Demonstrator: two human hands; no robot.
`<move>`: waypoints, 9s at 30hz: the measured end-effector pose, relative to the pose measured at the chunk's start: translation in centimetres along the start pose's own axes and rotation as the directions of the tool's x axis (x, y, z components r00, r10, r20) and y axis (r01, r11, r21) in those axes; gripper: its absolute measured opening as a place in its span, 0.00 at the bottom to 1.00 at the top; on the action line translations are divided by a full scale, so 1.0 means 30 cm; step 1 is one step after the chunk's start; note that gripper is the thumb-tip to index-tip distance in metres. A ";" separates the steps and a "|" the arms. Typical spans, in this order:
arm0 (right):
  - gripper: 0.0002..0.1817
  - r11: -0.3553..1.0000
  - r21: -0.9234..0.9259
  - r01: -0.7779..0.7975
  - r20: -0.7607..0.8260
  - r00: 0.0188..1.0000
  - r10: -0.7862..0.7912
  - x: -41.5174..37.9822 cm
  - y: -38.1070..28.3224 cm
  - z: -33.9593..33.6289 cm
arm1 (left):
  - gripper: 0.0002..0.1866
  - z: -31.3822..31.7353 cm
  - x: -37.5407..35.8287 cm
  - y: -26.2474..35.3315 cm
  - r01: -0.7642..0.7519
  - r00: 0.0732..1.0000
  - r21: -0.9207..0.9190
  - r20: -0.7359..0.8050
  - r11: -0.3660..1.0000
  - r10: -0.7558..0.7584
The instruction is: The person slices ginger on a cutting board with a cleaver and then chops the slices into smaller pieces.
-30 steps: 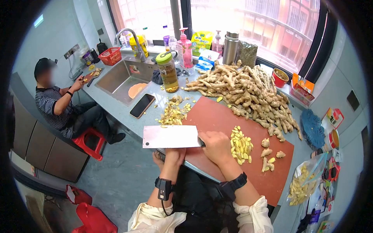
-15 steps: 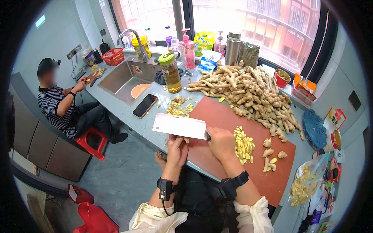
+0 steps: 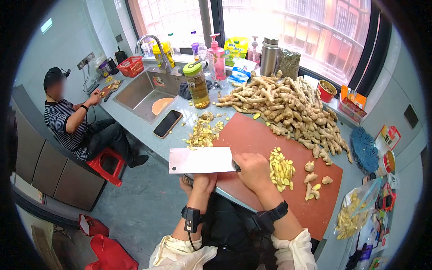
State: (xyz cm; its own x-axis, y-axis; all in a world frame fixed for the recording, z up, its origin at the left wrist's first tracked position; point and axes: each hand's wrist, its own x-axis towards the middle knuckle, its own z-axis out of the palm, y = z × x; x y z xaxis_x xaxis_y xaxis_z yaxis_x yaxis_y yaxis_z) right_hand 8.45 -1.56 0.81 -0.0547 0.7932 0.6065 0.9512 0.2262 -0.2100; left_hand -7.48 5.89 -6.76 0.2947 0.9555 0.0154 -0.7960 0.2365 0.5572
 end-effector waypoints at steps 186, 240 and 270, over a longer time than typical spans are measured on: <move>0.20 0.976 -0.014 -0.215 0.031 0.976 0.216 -0.032 -0.311 -0.167 | 0.21 -0.053 -0.120 0.202 0.136 0.985 0.082 -0.116 0.987 -0.126; 0.16 0.981 -0.078 -0.175 0.041 0.983 0.179 -0.006 -0.279 -0.034 | 0.17 -0.085 -0.103 0.295 0.238 0.946 -0.077 -0.207 0.968 -0.250; 0.11 0.725 0.203 -0.658 0.094 0.750 0.655 -0.115 -0.167 -0.010 | 0.27 -0.041 -0.096 0.364 0.298 0.931 0.229 0.144 0.927 -0.335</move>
State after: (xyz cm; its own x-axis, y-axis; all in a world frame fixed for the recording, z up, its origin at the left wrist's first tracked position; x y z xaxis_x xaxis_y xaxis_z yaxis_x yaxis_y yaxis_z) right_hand 3.96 -5.59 -0.01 0.5531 0.7962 0.2451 0.6637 -0.2433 -0.7073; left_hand -17.67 5.94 -1.74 0.6174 0.7849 -0.0524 -0.5288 0.4635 0.7110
